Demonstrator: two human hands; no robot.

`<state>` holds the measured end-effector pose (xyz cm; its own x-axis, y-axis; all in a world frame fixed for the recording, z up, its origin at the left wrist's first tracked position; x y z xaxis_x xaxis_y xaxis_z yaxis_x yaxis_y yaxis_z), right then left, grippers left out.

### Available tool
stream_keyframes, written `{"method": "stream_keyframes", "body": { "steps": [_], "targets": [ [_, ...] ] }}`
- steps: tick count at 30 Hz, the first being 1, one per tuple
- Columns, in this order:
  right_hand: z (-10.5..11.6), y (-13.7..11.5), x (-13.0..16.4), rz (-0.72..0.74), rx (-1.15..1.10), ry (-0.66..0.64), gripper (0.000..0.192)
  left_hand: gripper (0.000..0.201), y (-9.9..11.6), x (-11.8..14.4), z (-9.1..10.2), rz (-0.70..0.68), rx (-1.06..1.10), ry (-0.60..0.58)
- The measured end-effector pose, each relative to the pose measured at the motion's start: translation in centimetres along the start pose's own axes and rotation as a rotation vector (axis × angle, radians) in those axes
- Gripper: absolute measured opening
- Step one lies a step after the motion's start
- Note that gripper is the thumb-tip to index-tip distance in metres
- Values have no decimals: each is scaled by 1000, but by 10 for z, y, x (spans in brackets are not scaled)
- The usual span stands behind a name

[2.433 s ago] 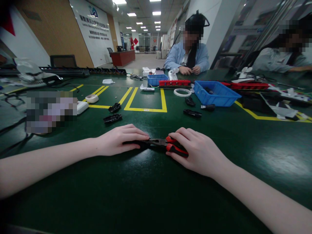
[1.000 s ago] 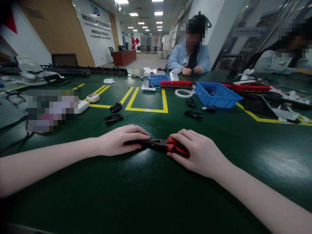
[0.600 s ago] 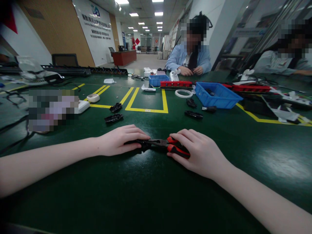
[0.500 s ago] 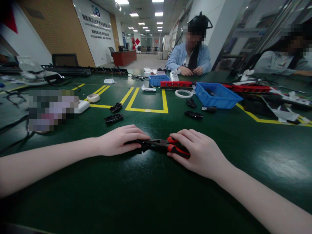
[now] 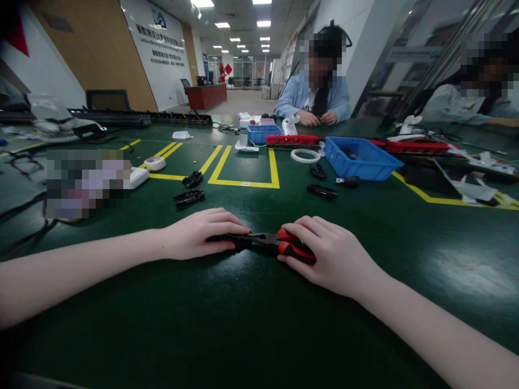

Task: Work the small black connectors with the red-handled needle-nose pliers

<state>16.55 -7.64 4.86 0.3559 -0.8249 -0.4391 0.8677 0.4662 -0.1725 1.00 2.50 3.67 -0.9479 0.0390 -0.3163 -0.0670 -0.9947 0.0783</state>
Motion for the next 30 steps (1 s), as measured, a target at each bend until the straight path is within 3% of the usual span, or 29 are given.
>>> {"method": "stream_keyframes", "body": {
  "steps": [30],
  "targets": [
    [-3, 5, 0, -54, -56, -48, 38, 39, 2, 0, -1, -15, -45, -20]
  ]
}}
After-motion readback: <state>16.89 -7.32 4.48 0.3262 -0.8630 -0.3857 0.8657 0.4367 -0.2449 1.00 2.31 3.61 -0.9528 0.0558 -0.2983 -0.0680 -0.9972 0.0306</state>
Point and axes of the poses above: each hand's wrist, its own x-axis away from the middle knuckle, its own z-axis out of the back of the hand, y = z × x, the point moved 8 cm from there along -x, towards the middle knuckle, and after that the axes turned 14 degrees about -x, right-handed, at the moved point
